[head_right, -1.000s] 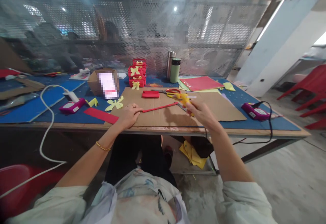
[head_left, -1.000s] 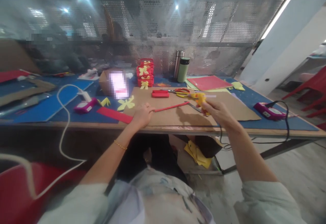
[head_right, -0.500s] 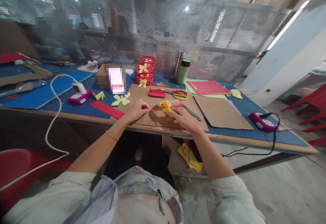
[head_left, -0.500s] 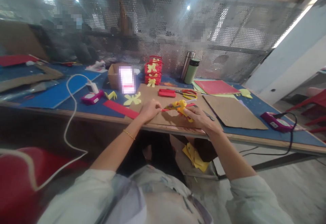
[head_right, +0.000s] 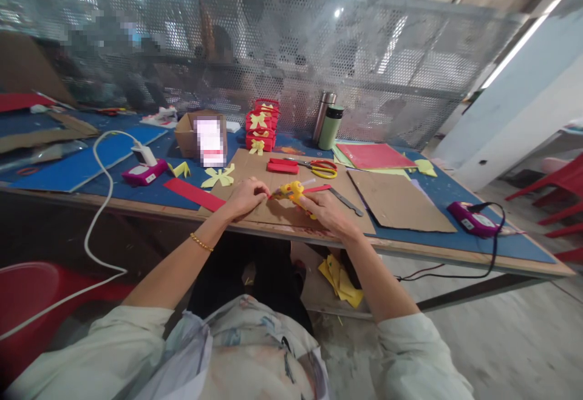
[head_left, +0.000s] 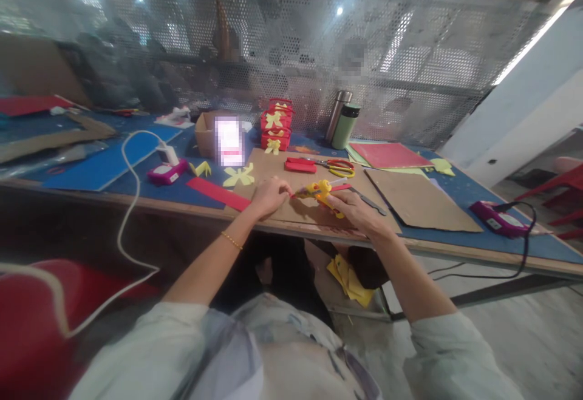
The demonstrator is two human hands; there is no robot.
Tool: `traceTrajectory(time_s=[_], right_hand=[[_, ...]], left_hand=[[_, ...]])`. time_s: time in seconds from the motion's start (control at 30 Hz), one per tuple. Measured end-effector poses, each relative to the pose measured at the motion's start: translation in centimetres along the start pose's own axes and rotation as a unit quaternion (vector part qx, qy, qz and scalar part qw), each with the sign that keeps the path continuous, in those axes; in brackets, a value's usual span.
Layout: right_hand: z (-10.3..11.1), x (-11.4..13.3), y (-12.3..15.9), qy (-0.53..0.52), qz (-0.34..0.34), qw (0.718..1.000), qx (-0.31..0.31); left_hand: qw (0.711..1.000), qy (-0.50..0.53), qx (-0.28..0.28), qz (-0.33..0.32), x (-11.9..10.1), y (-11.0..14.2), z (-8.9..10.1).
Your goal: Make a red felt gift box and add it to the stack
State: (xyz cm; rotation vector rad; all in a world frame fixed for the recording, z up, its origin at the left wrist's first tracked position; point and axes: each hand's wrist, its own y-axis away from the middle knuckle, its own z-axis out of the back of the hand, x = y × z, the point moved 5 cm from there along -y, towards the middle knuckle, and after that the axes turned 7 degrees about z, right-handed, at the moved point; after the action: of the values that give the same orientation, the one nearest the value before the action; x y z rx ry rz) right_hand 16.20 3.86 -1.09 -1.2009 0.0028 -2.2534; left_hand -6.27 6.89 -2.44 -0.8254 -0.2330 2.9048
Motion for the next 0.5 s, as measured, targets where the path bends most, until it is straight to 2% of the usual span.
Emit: traceTrajectory(time_s=[0.5], right_hand=[[0.09,-0.06,0.07,-0.008,0.002,1.0,-0.016]], left_hand=[[1.0,-0.01,-0.002,0.003,-0.24,0.24,0.17]])
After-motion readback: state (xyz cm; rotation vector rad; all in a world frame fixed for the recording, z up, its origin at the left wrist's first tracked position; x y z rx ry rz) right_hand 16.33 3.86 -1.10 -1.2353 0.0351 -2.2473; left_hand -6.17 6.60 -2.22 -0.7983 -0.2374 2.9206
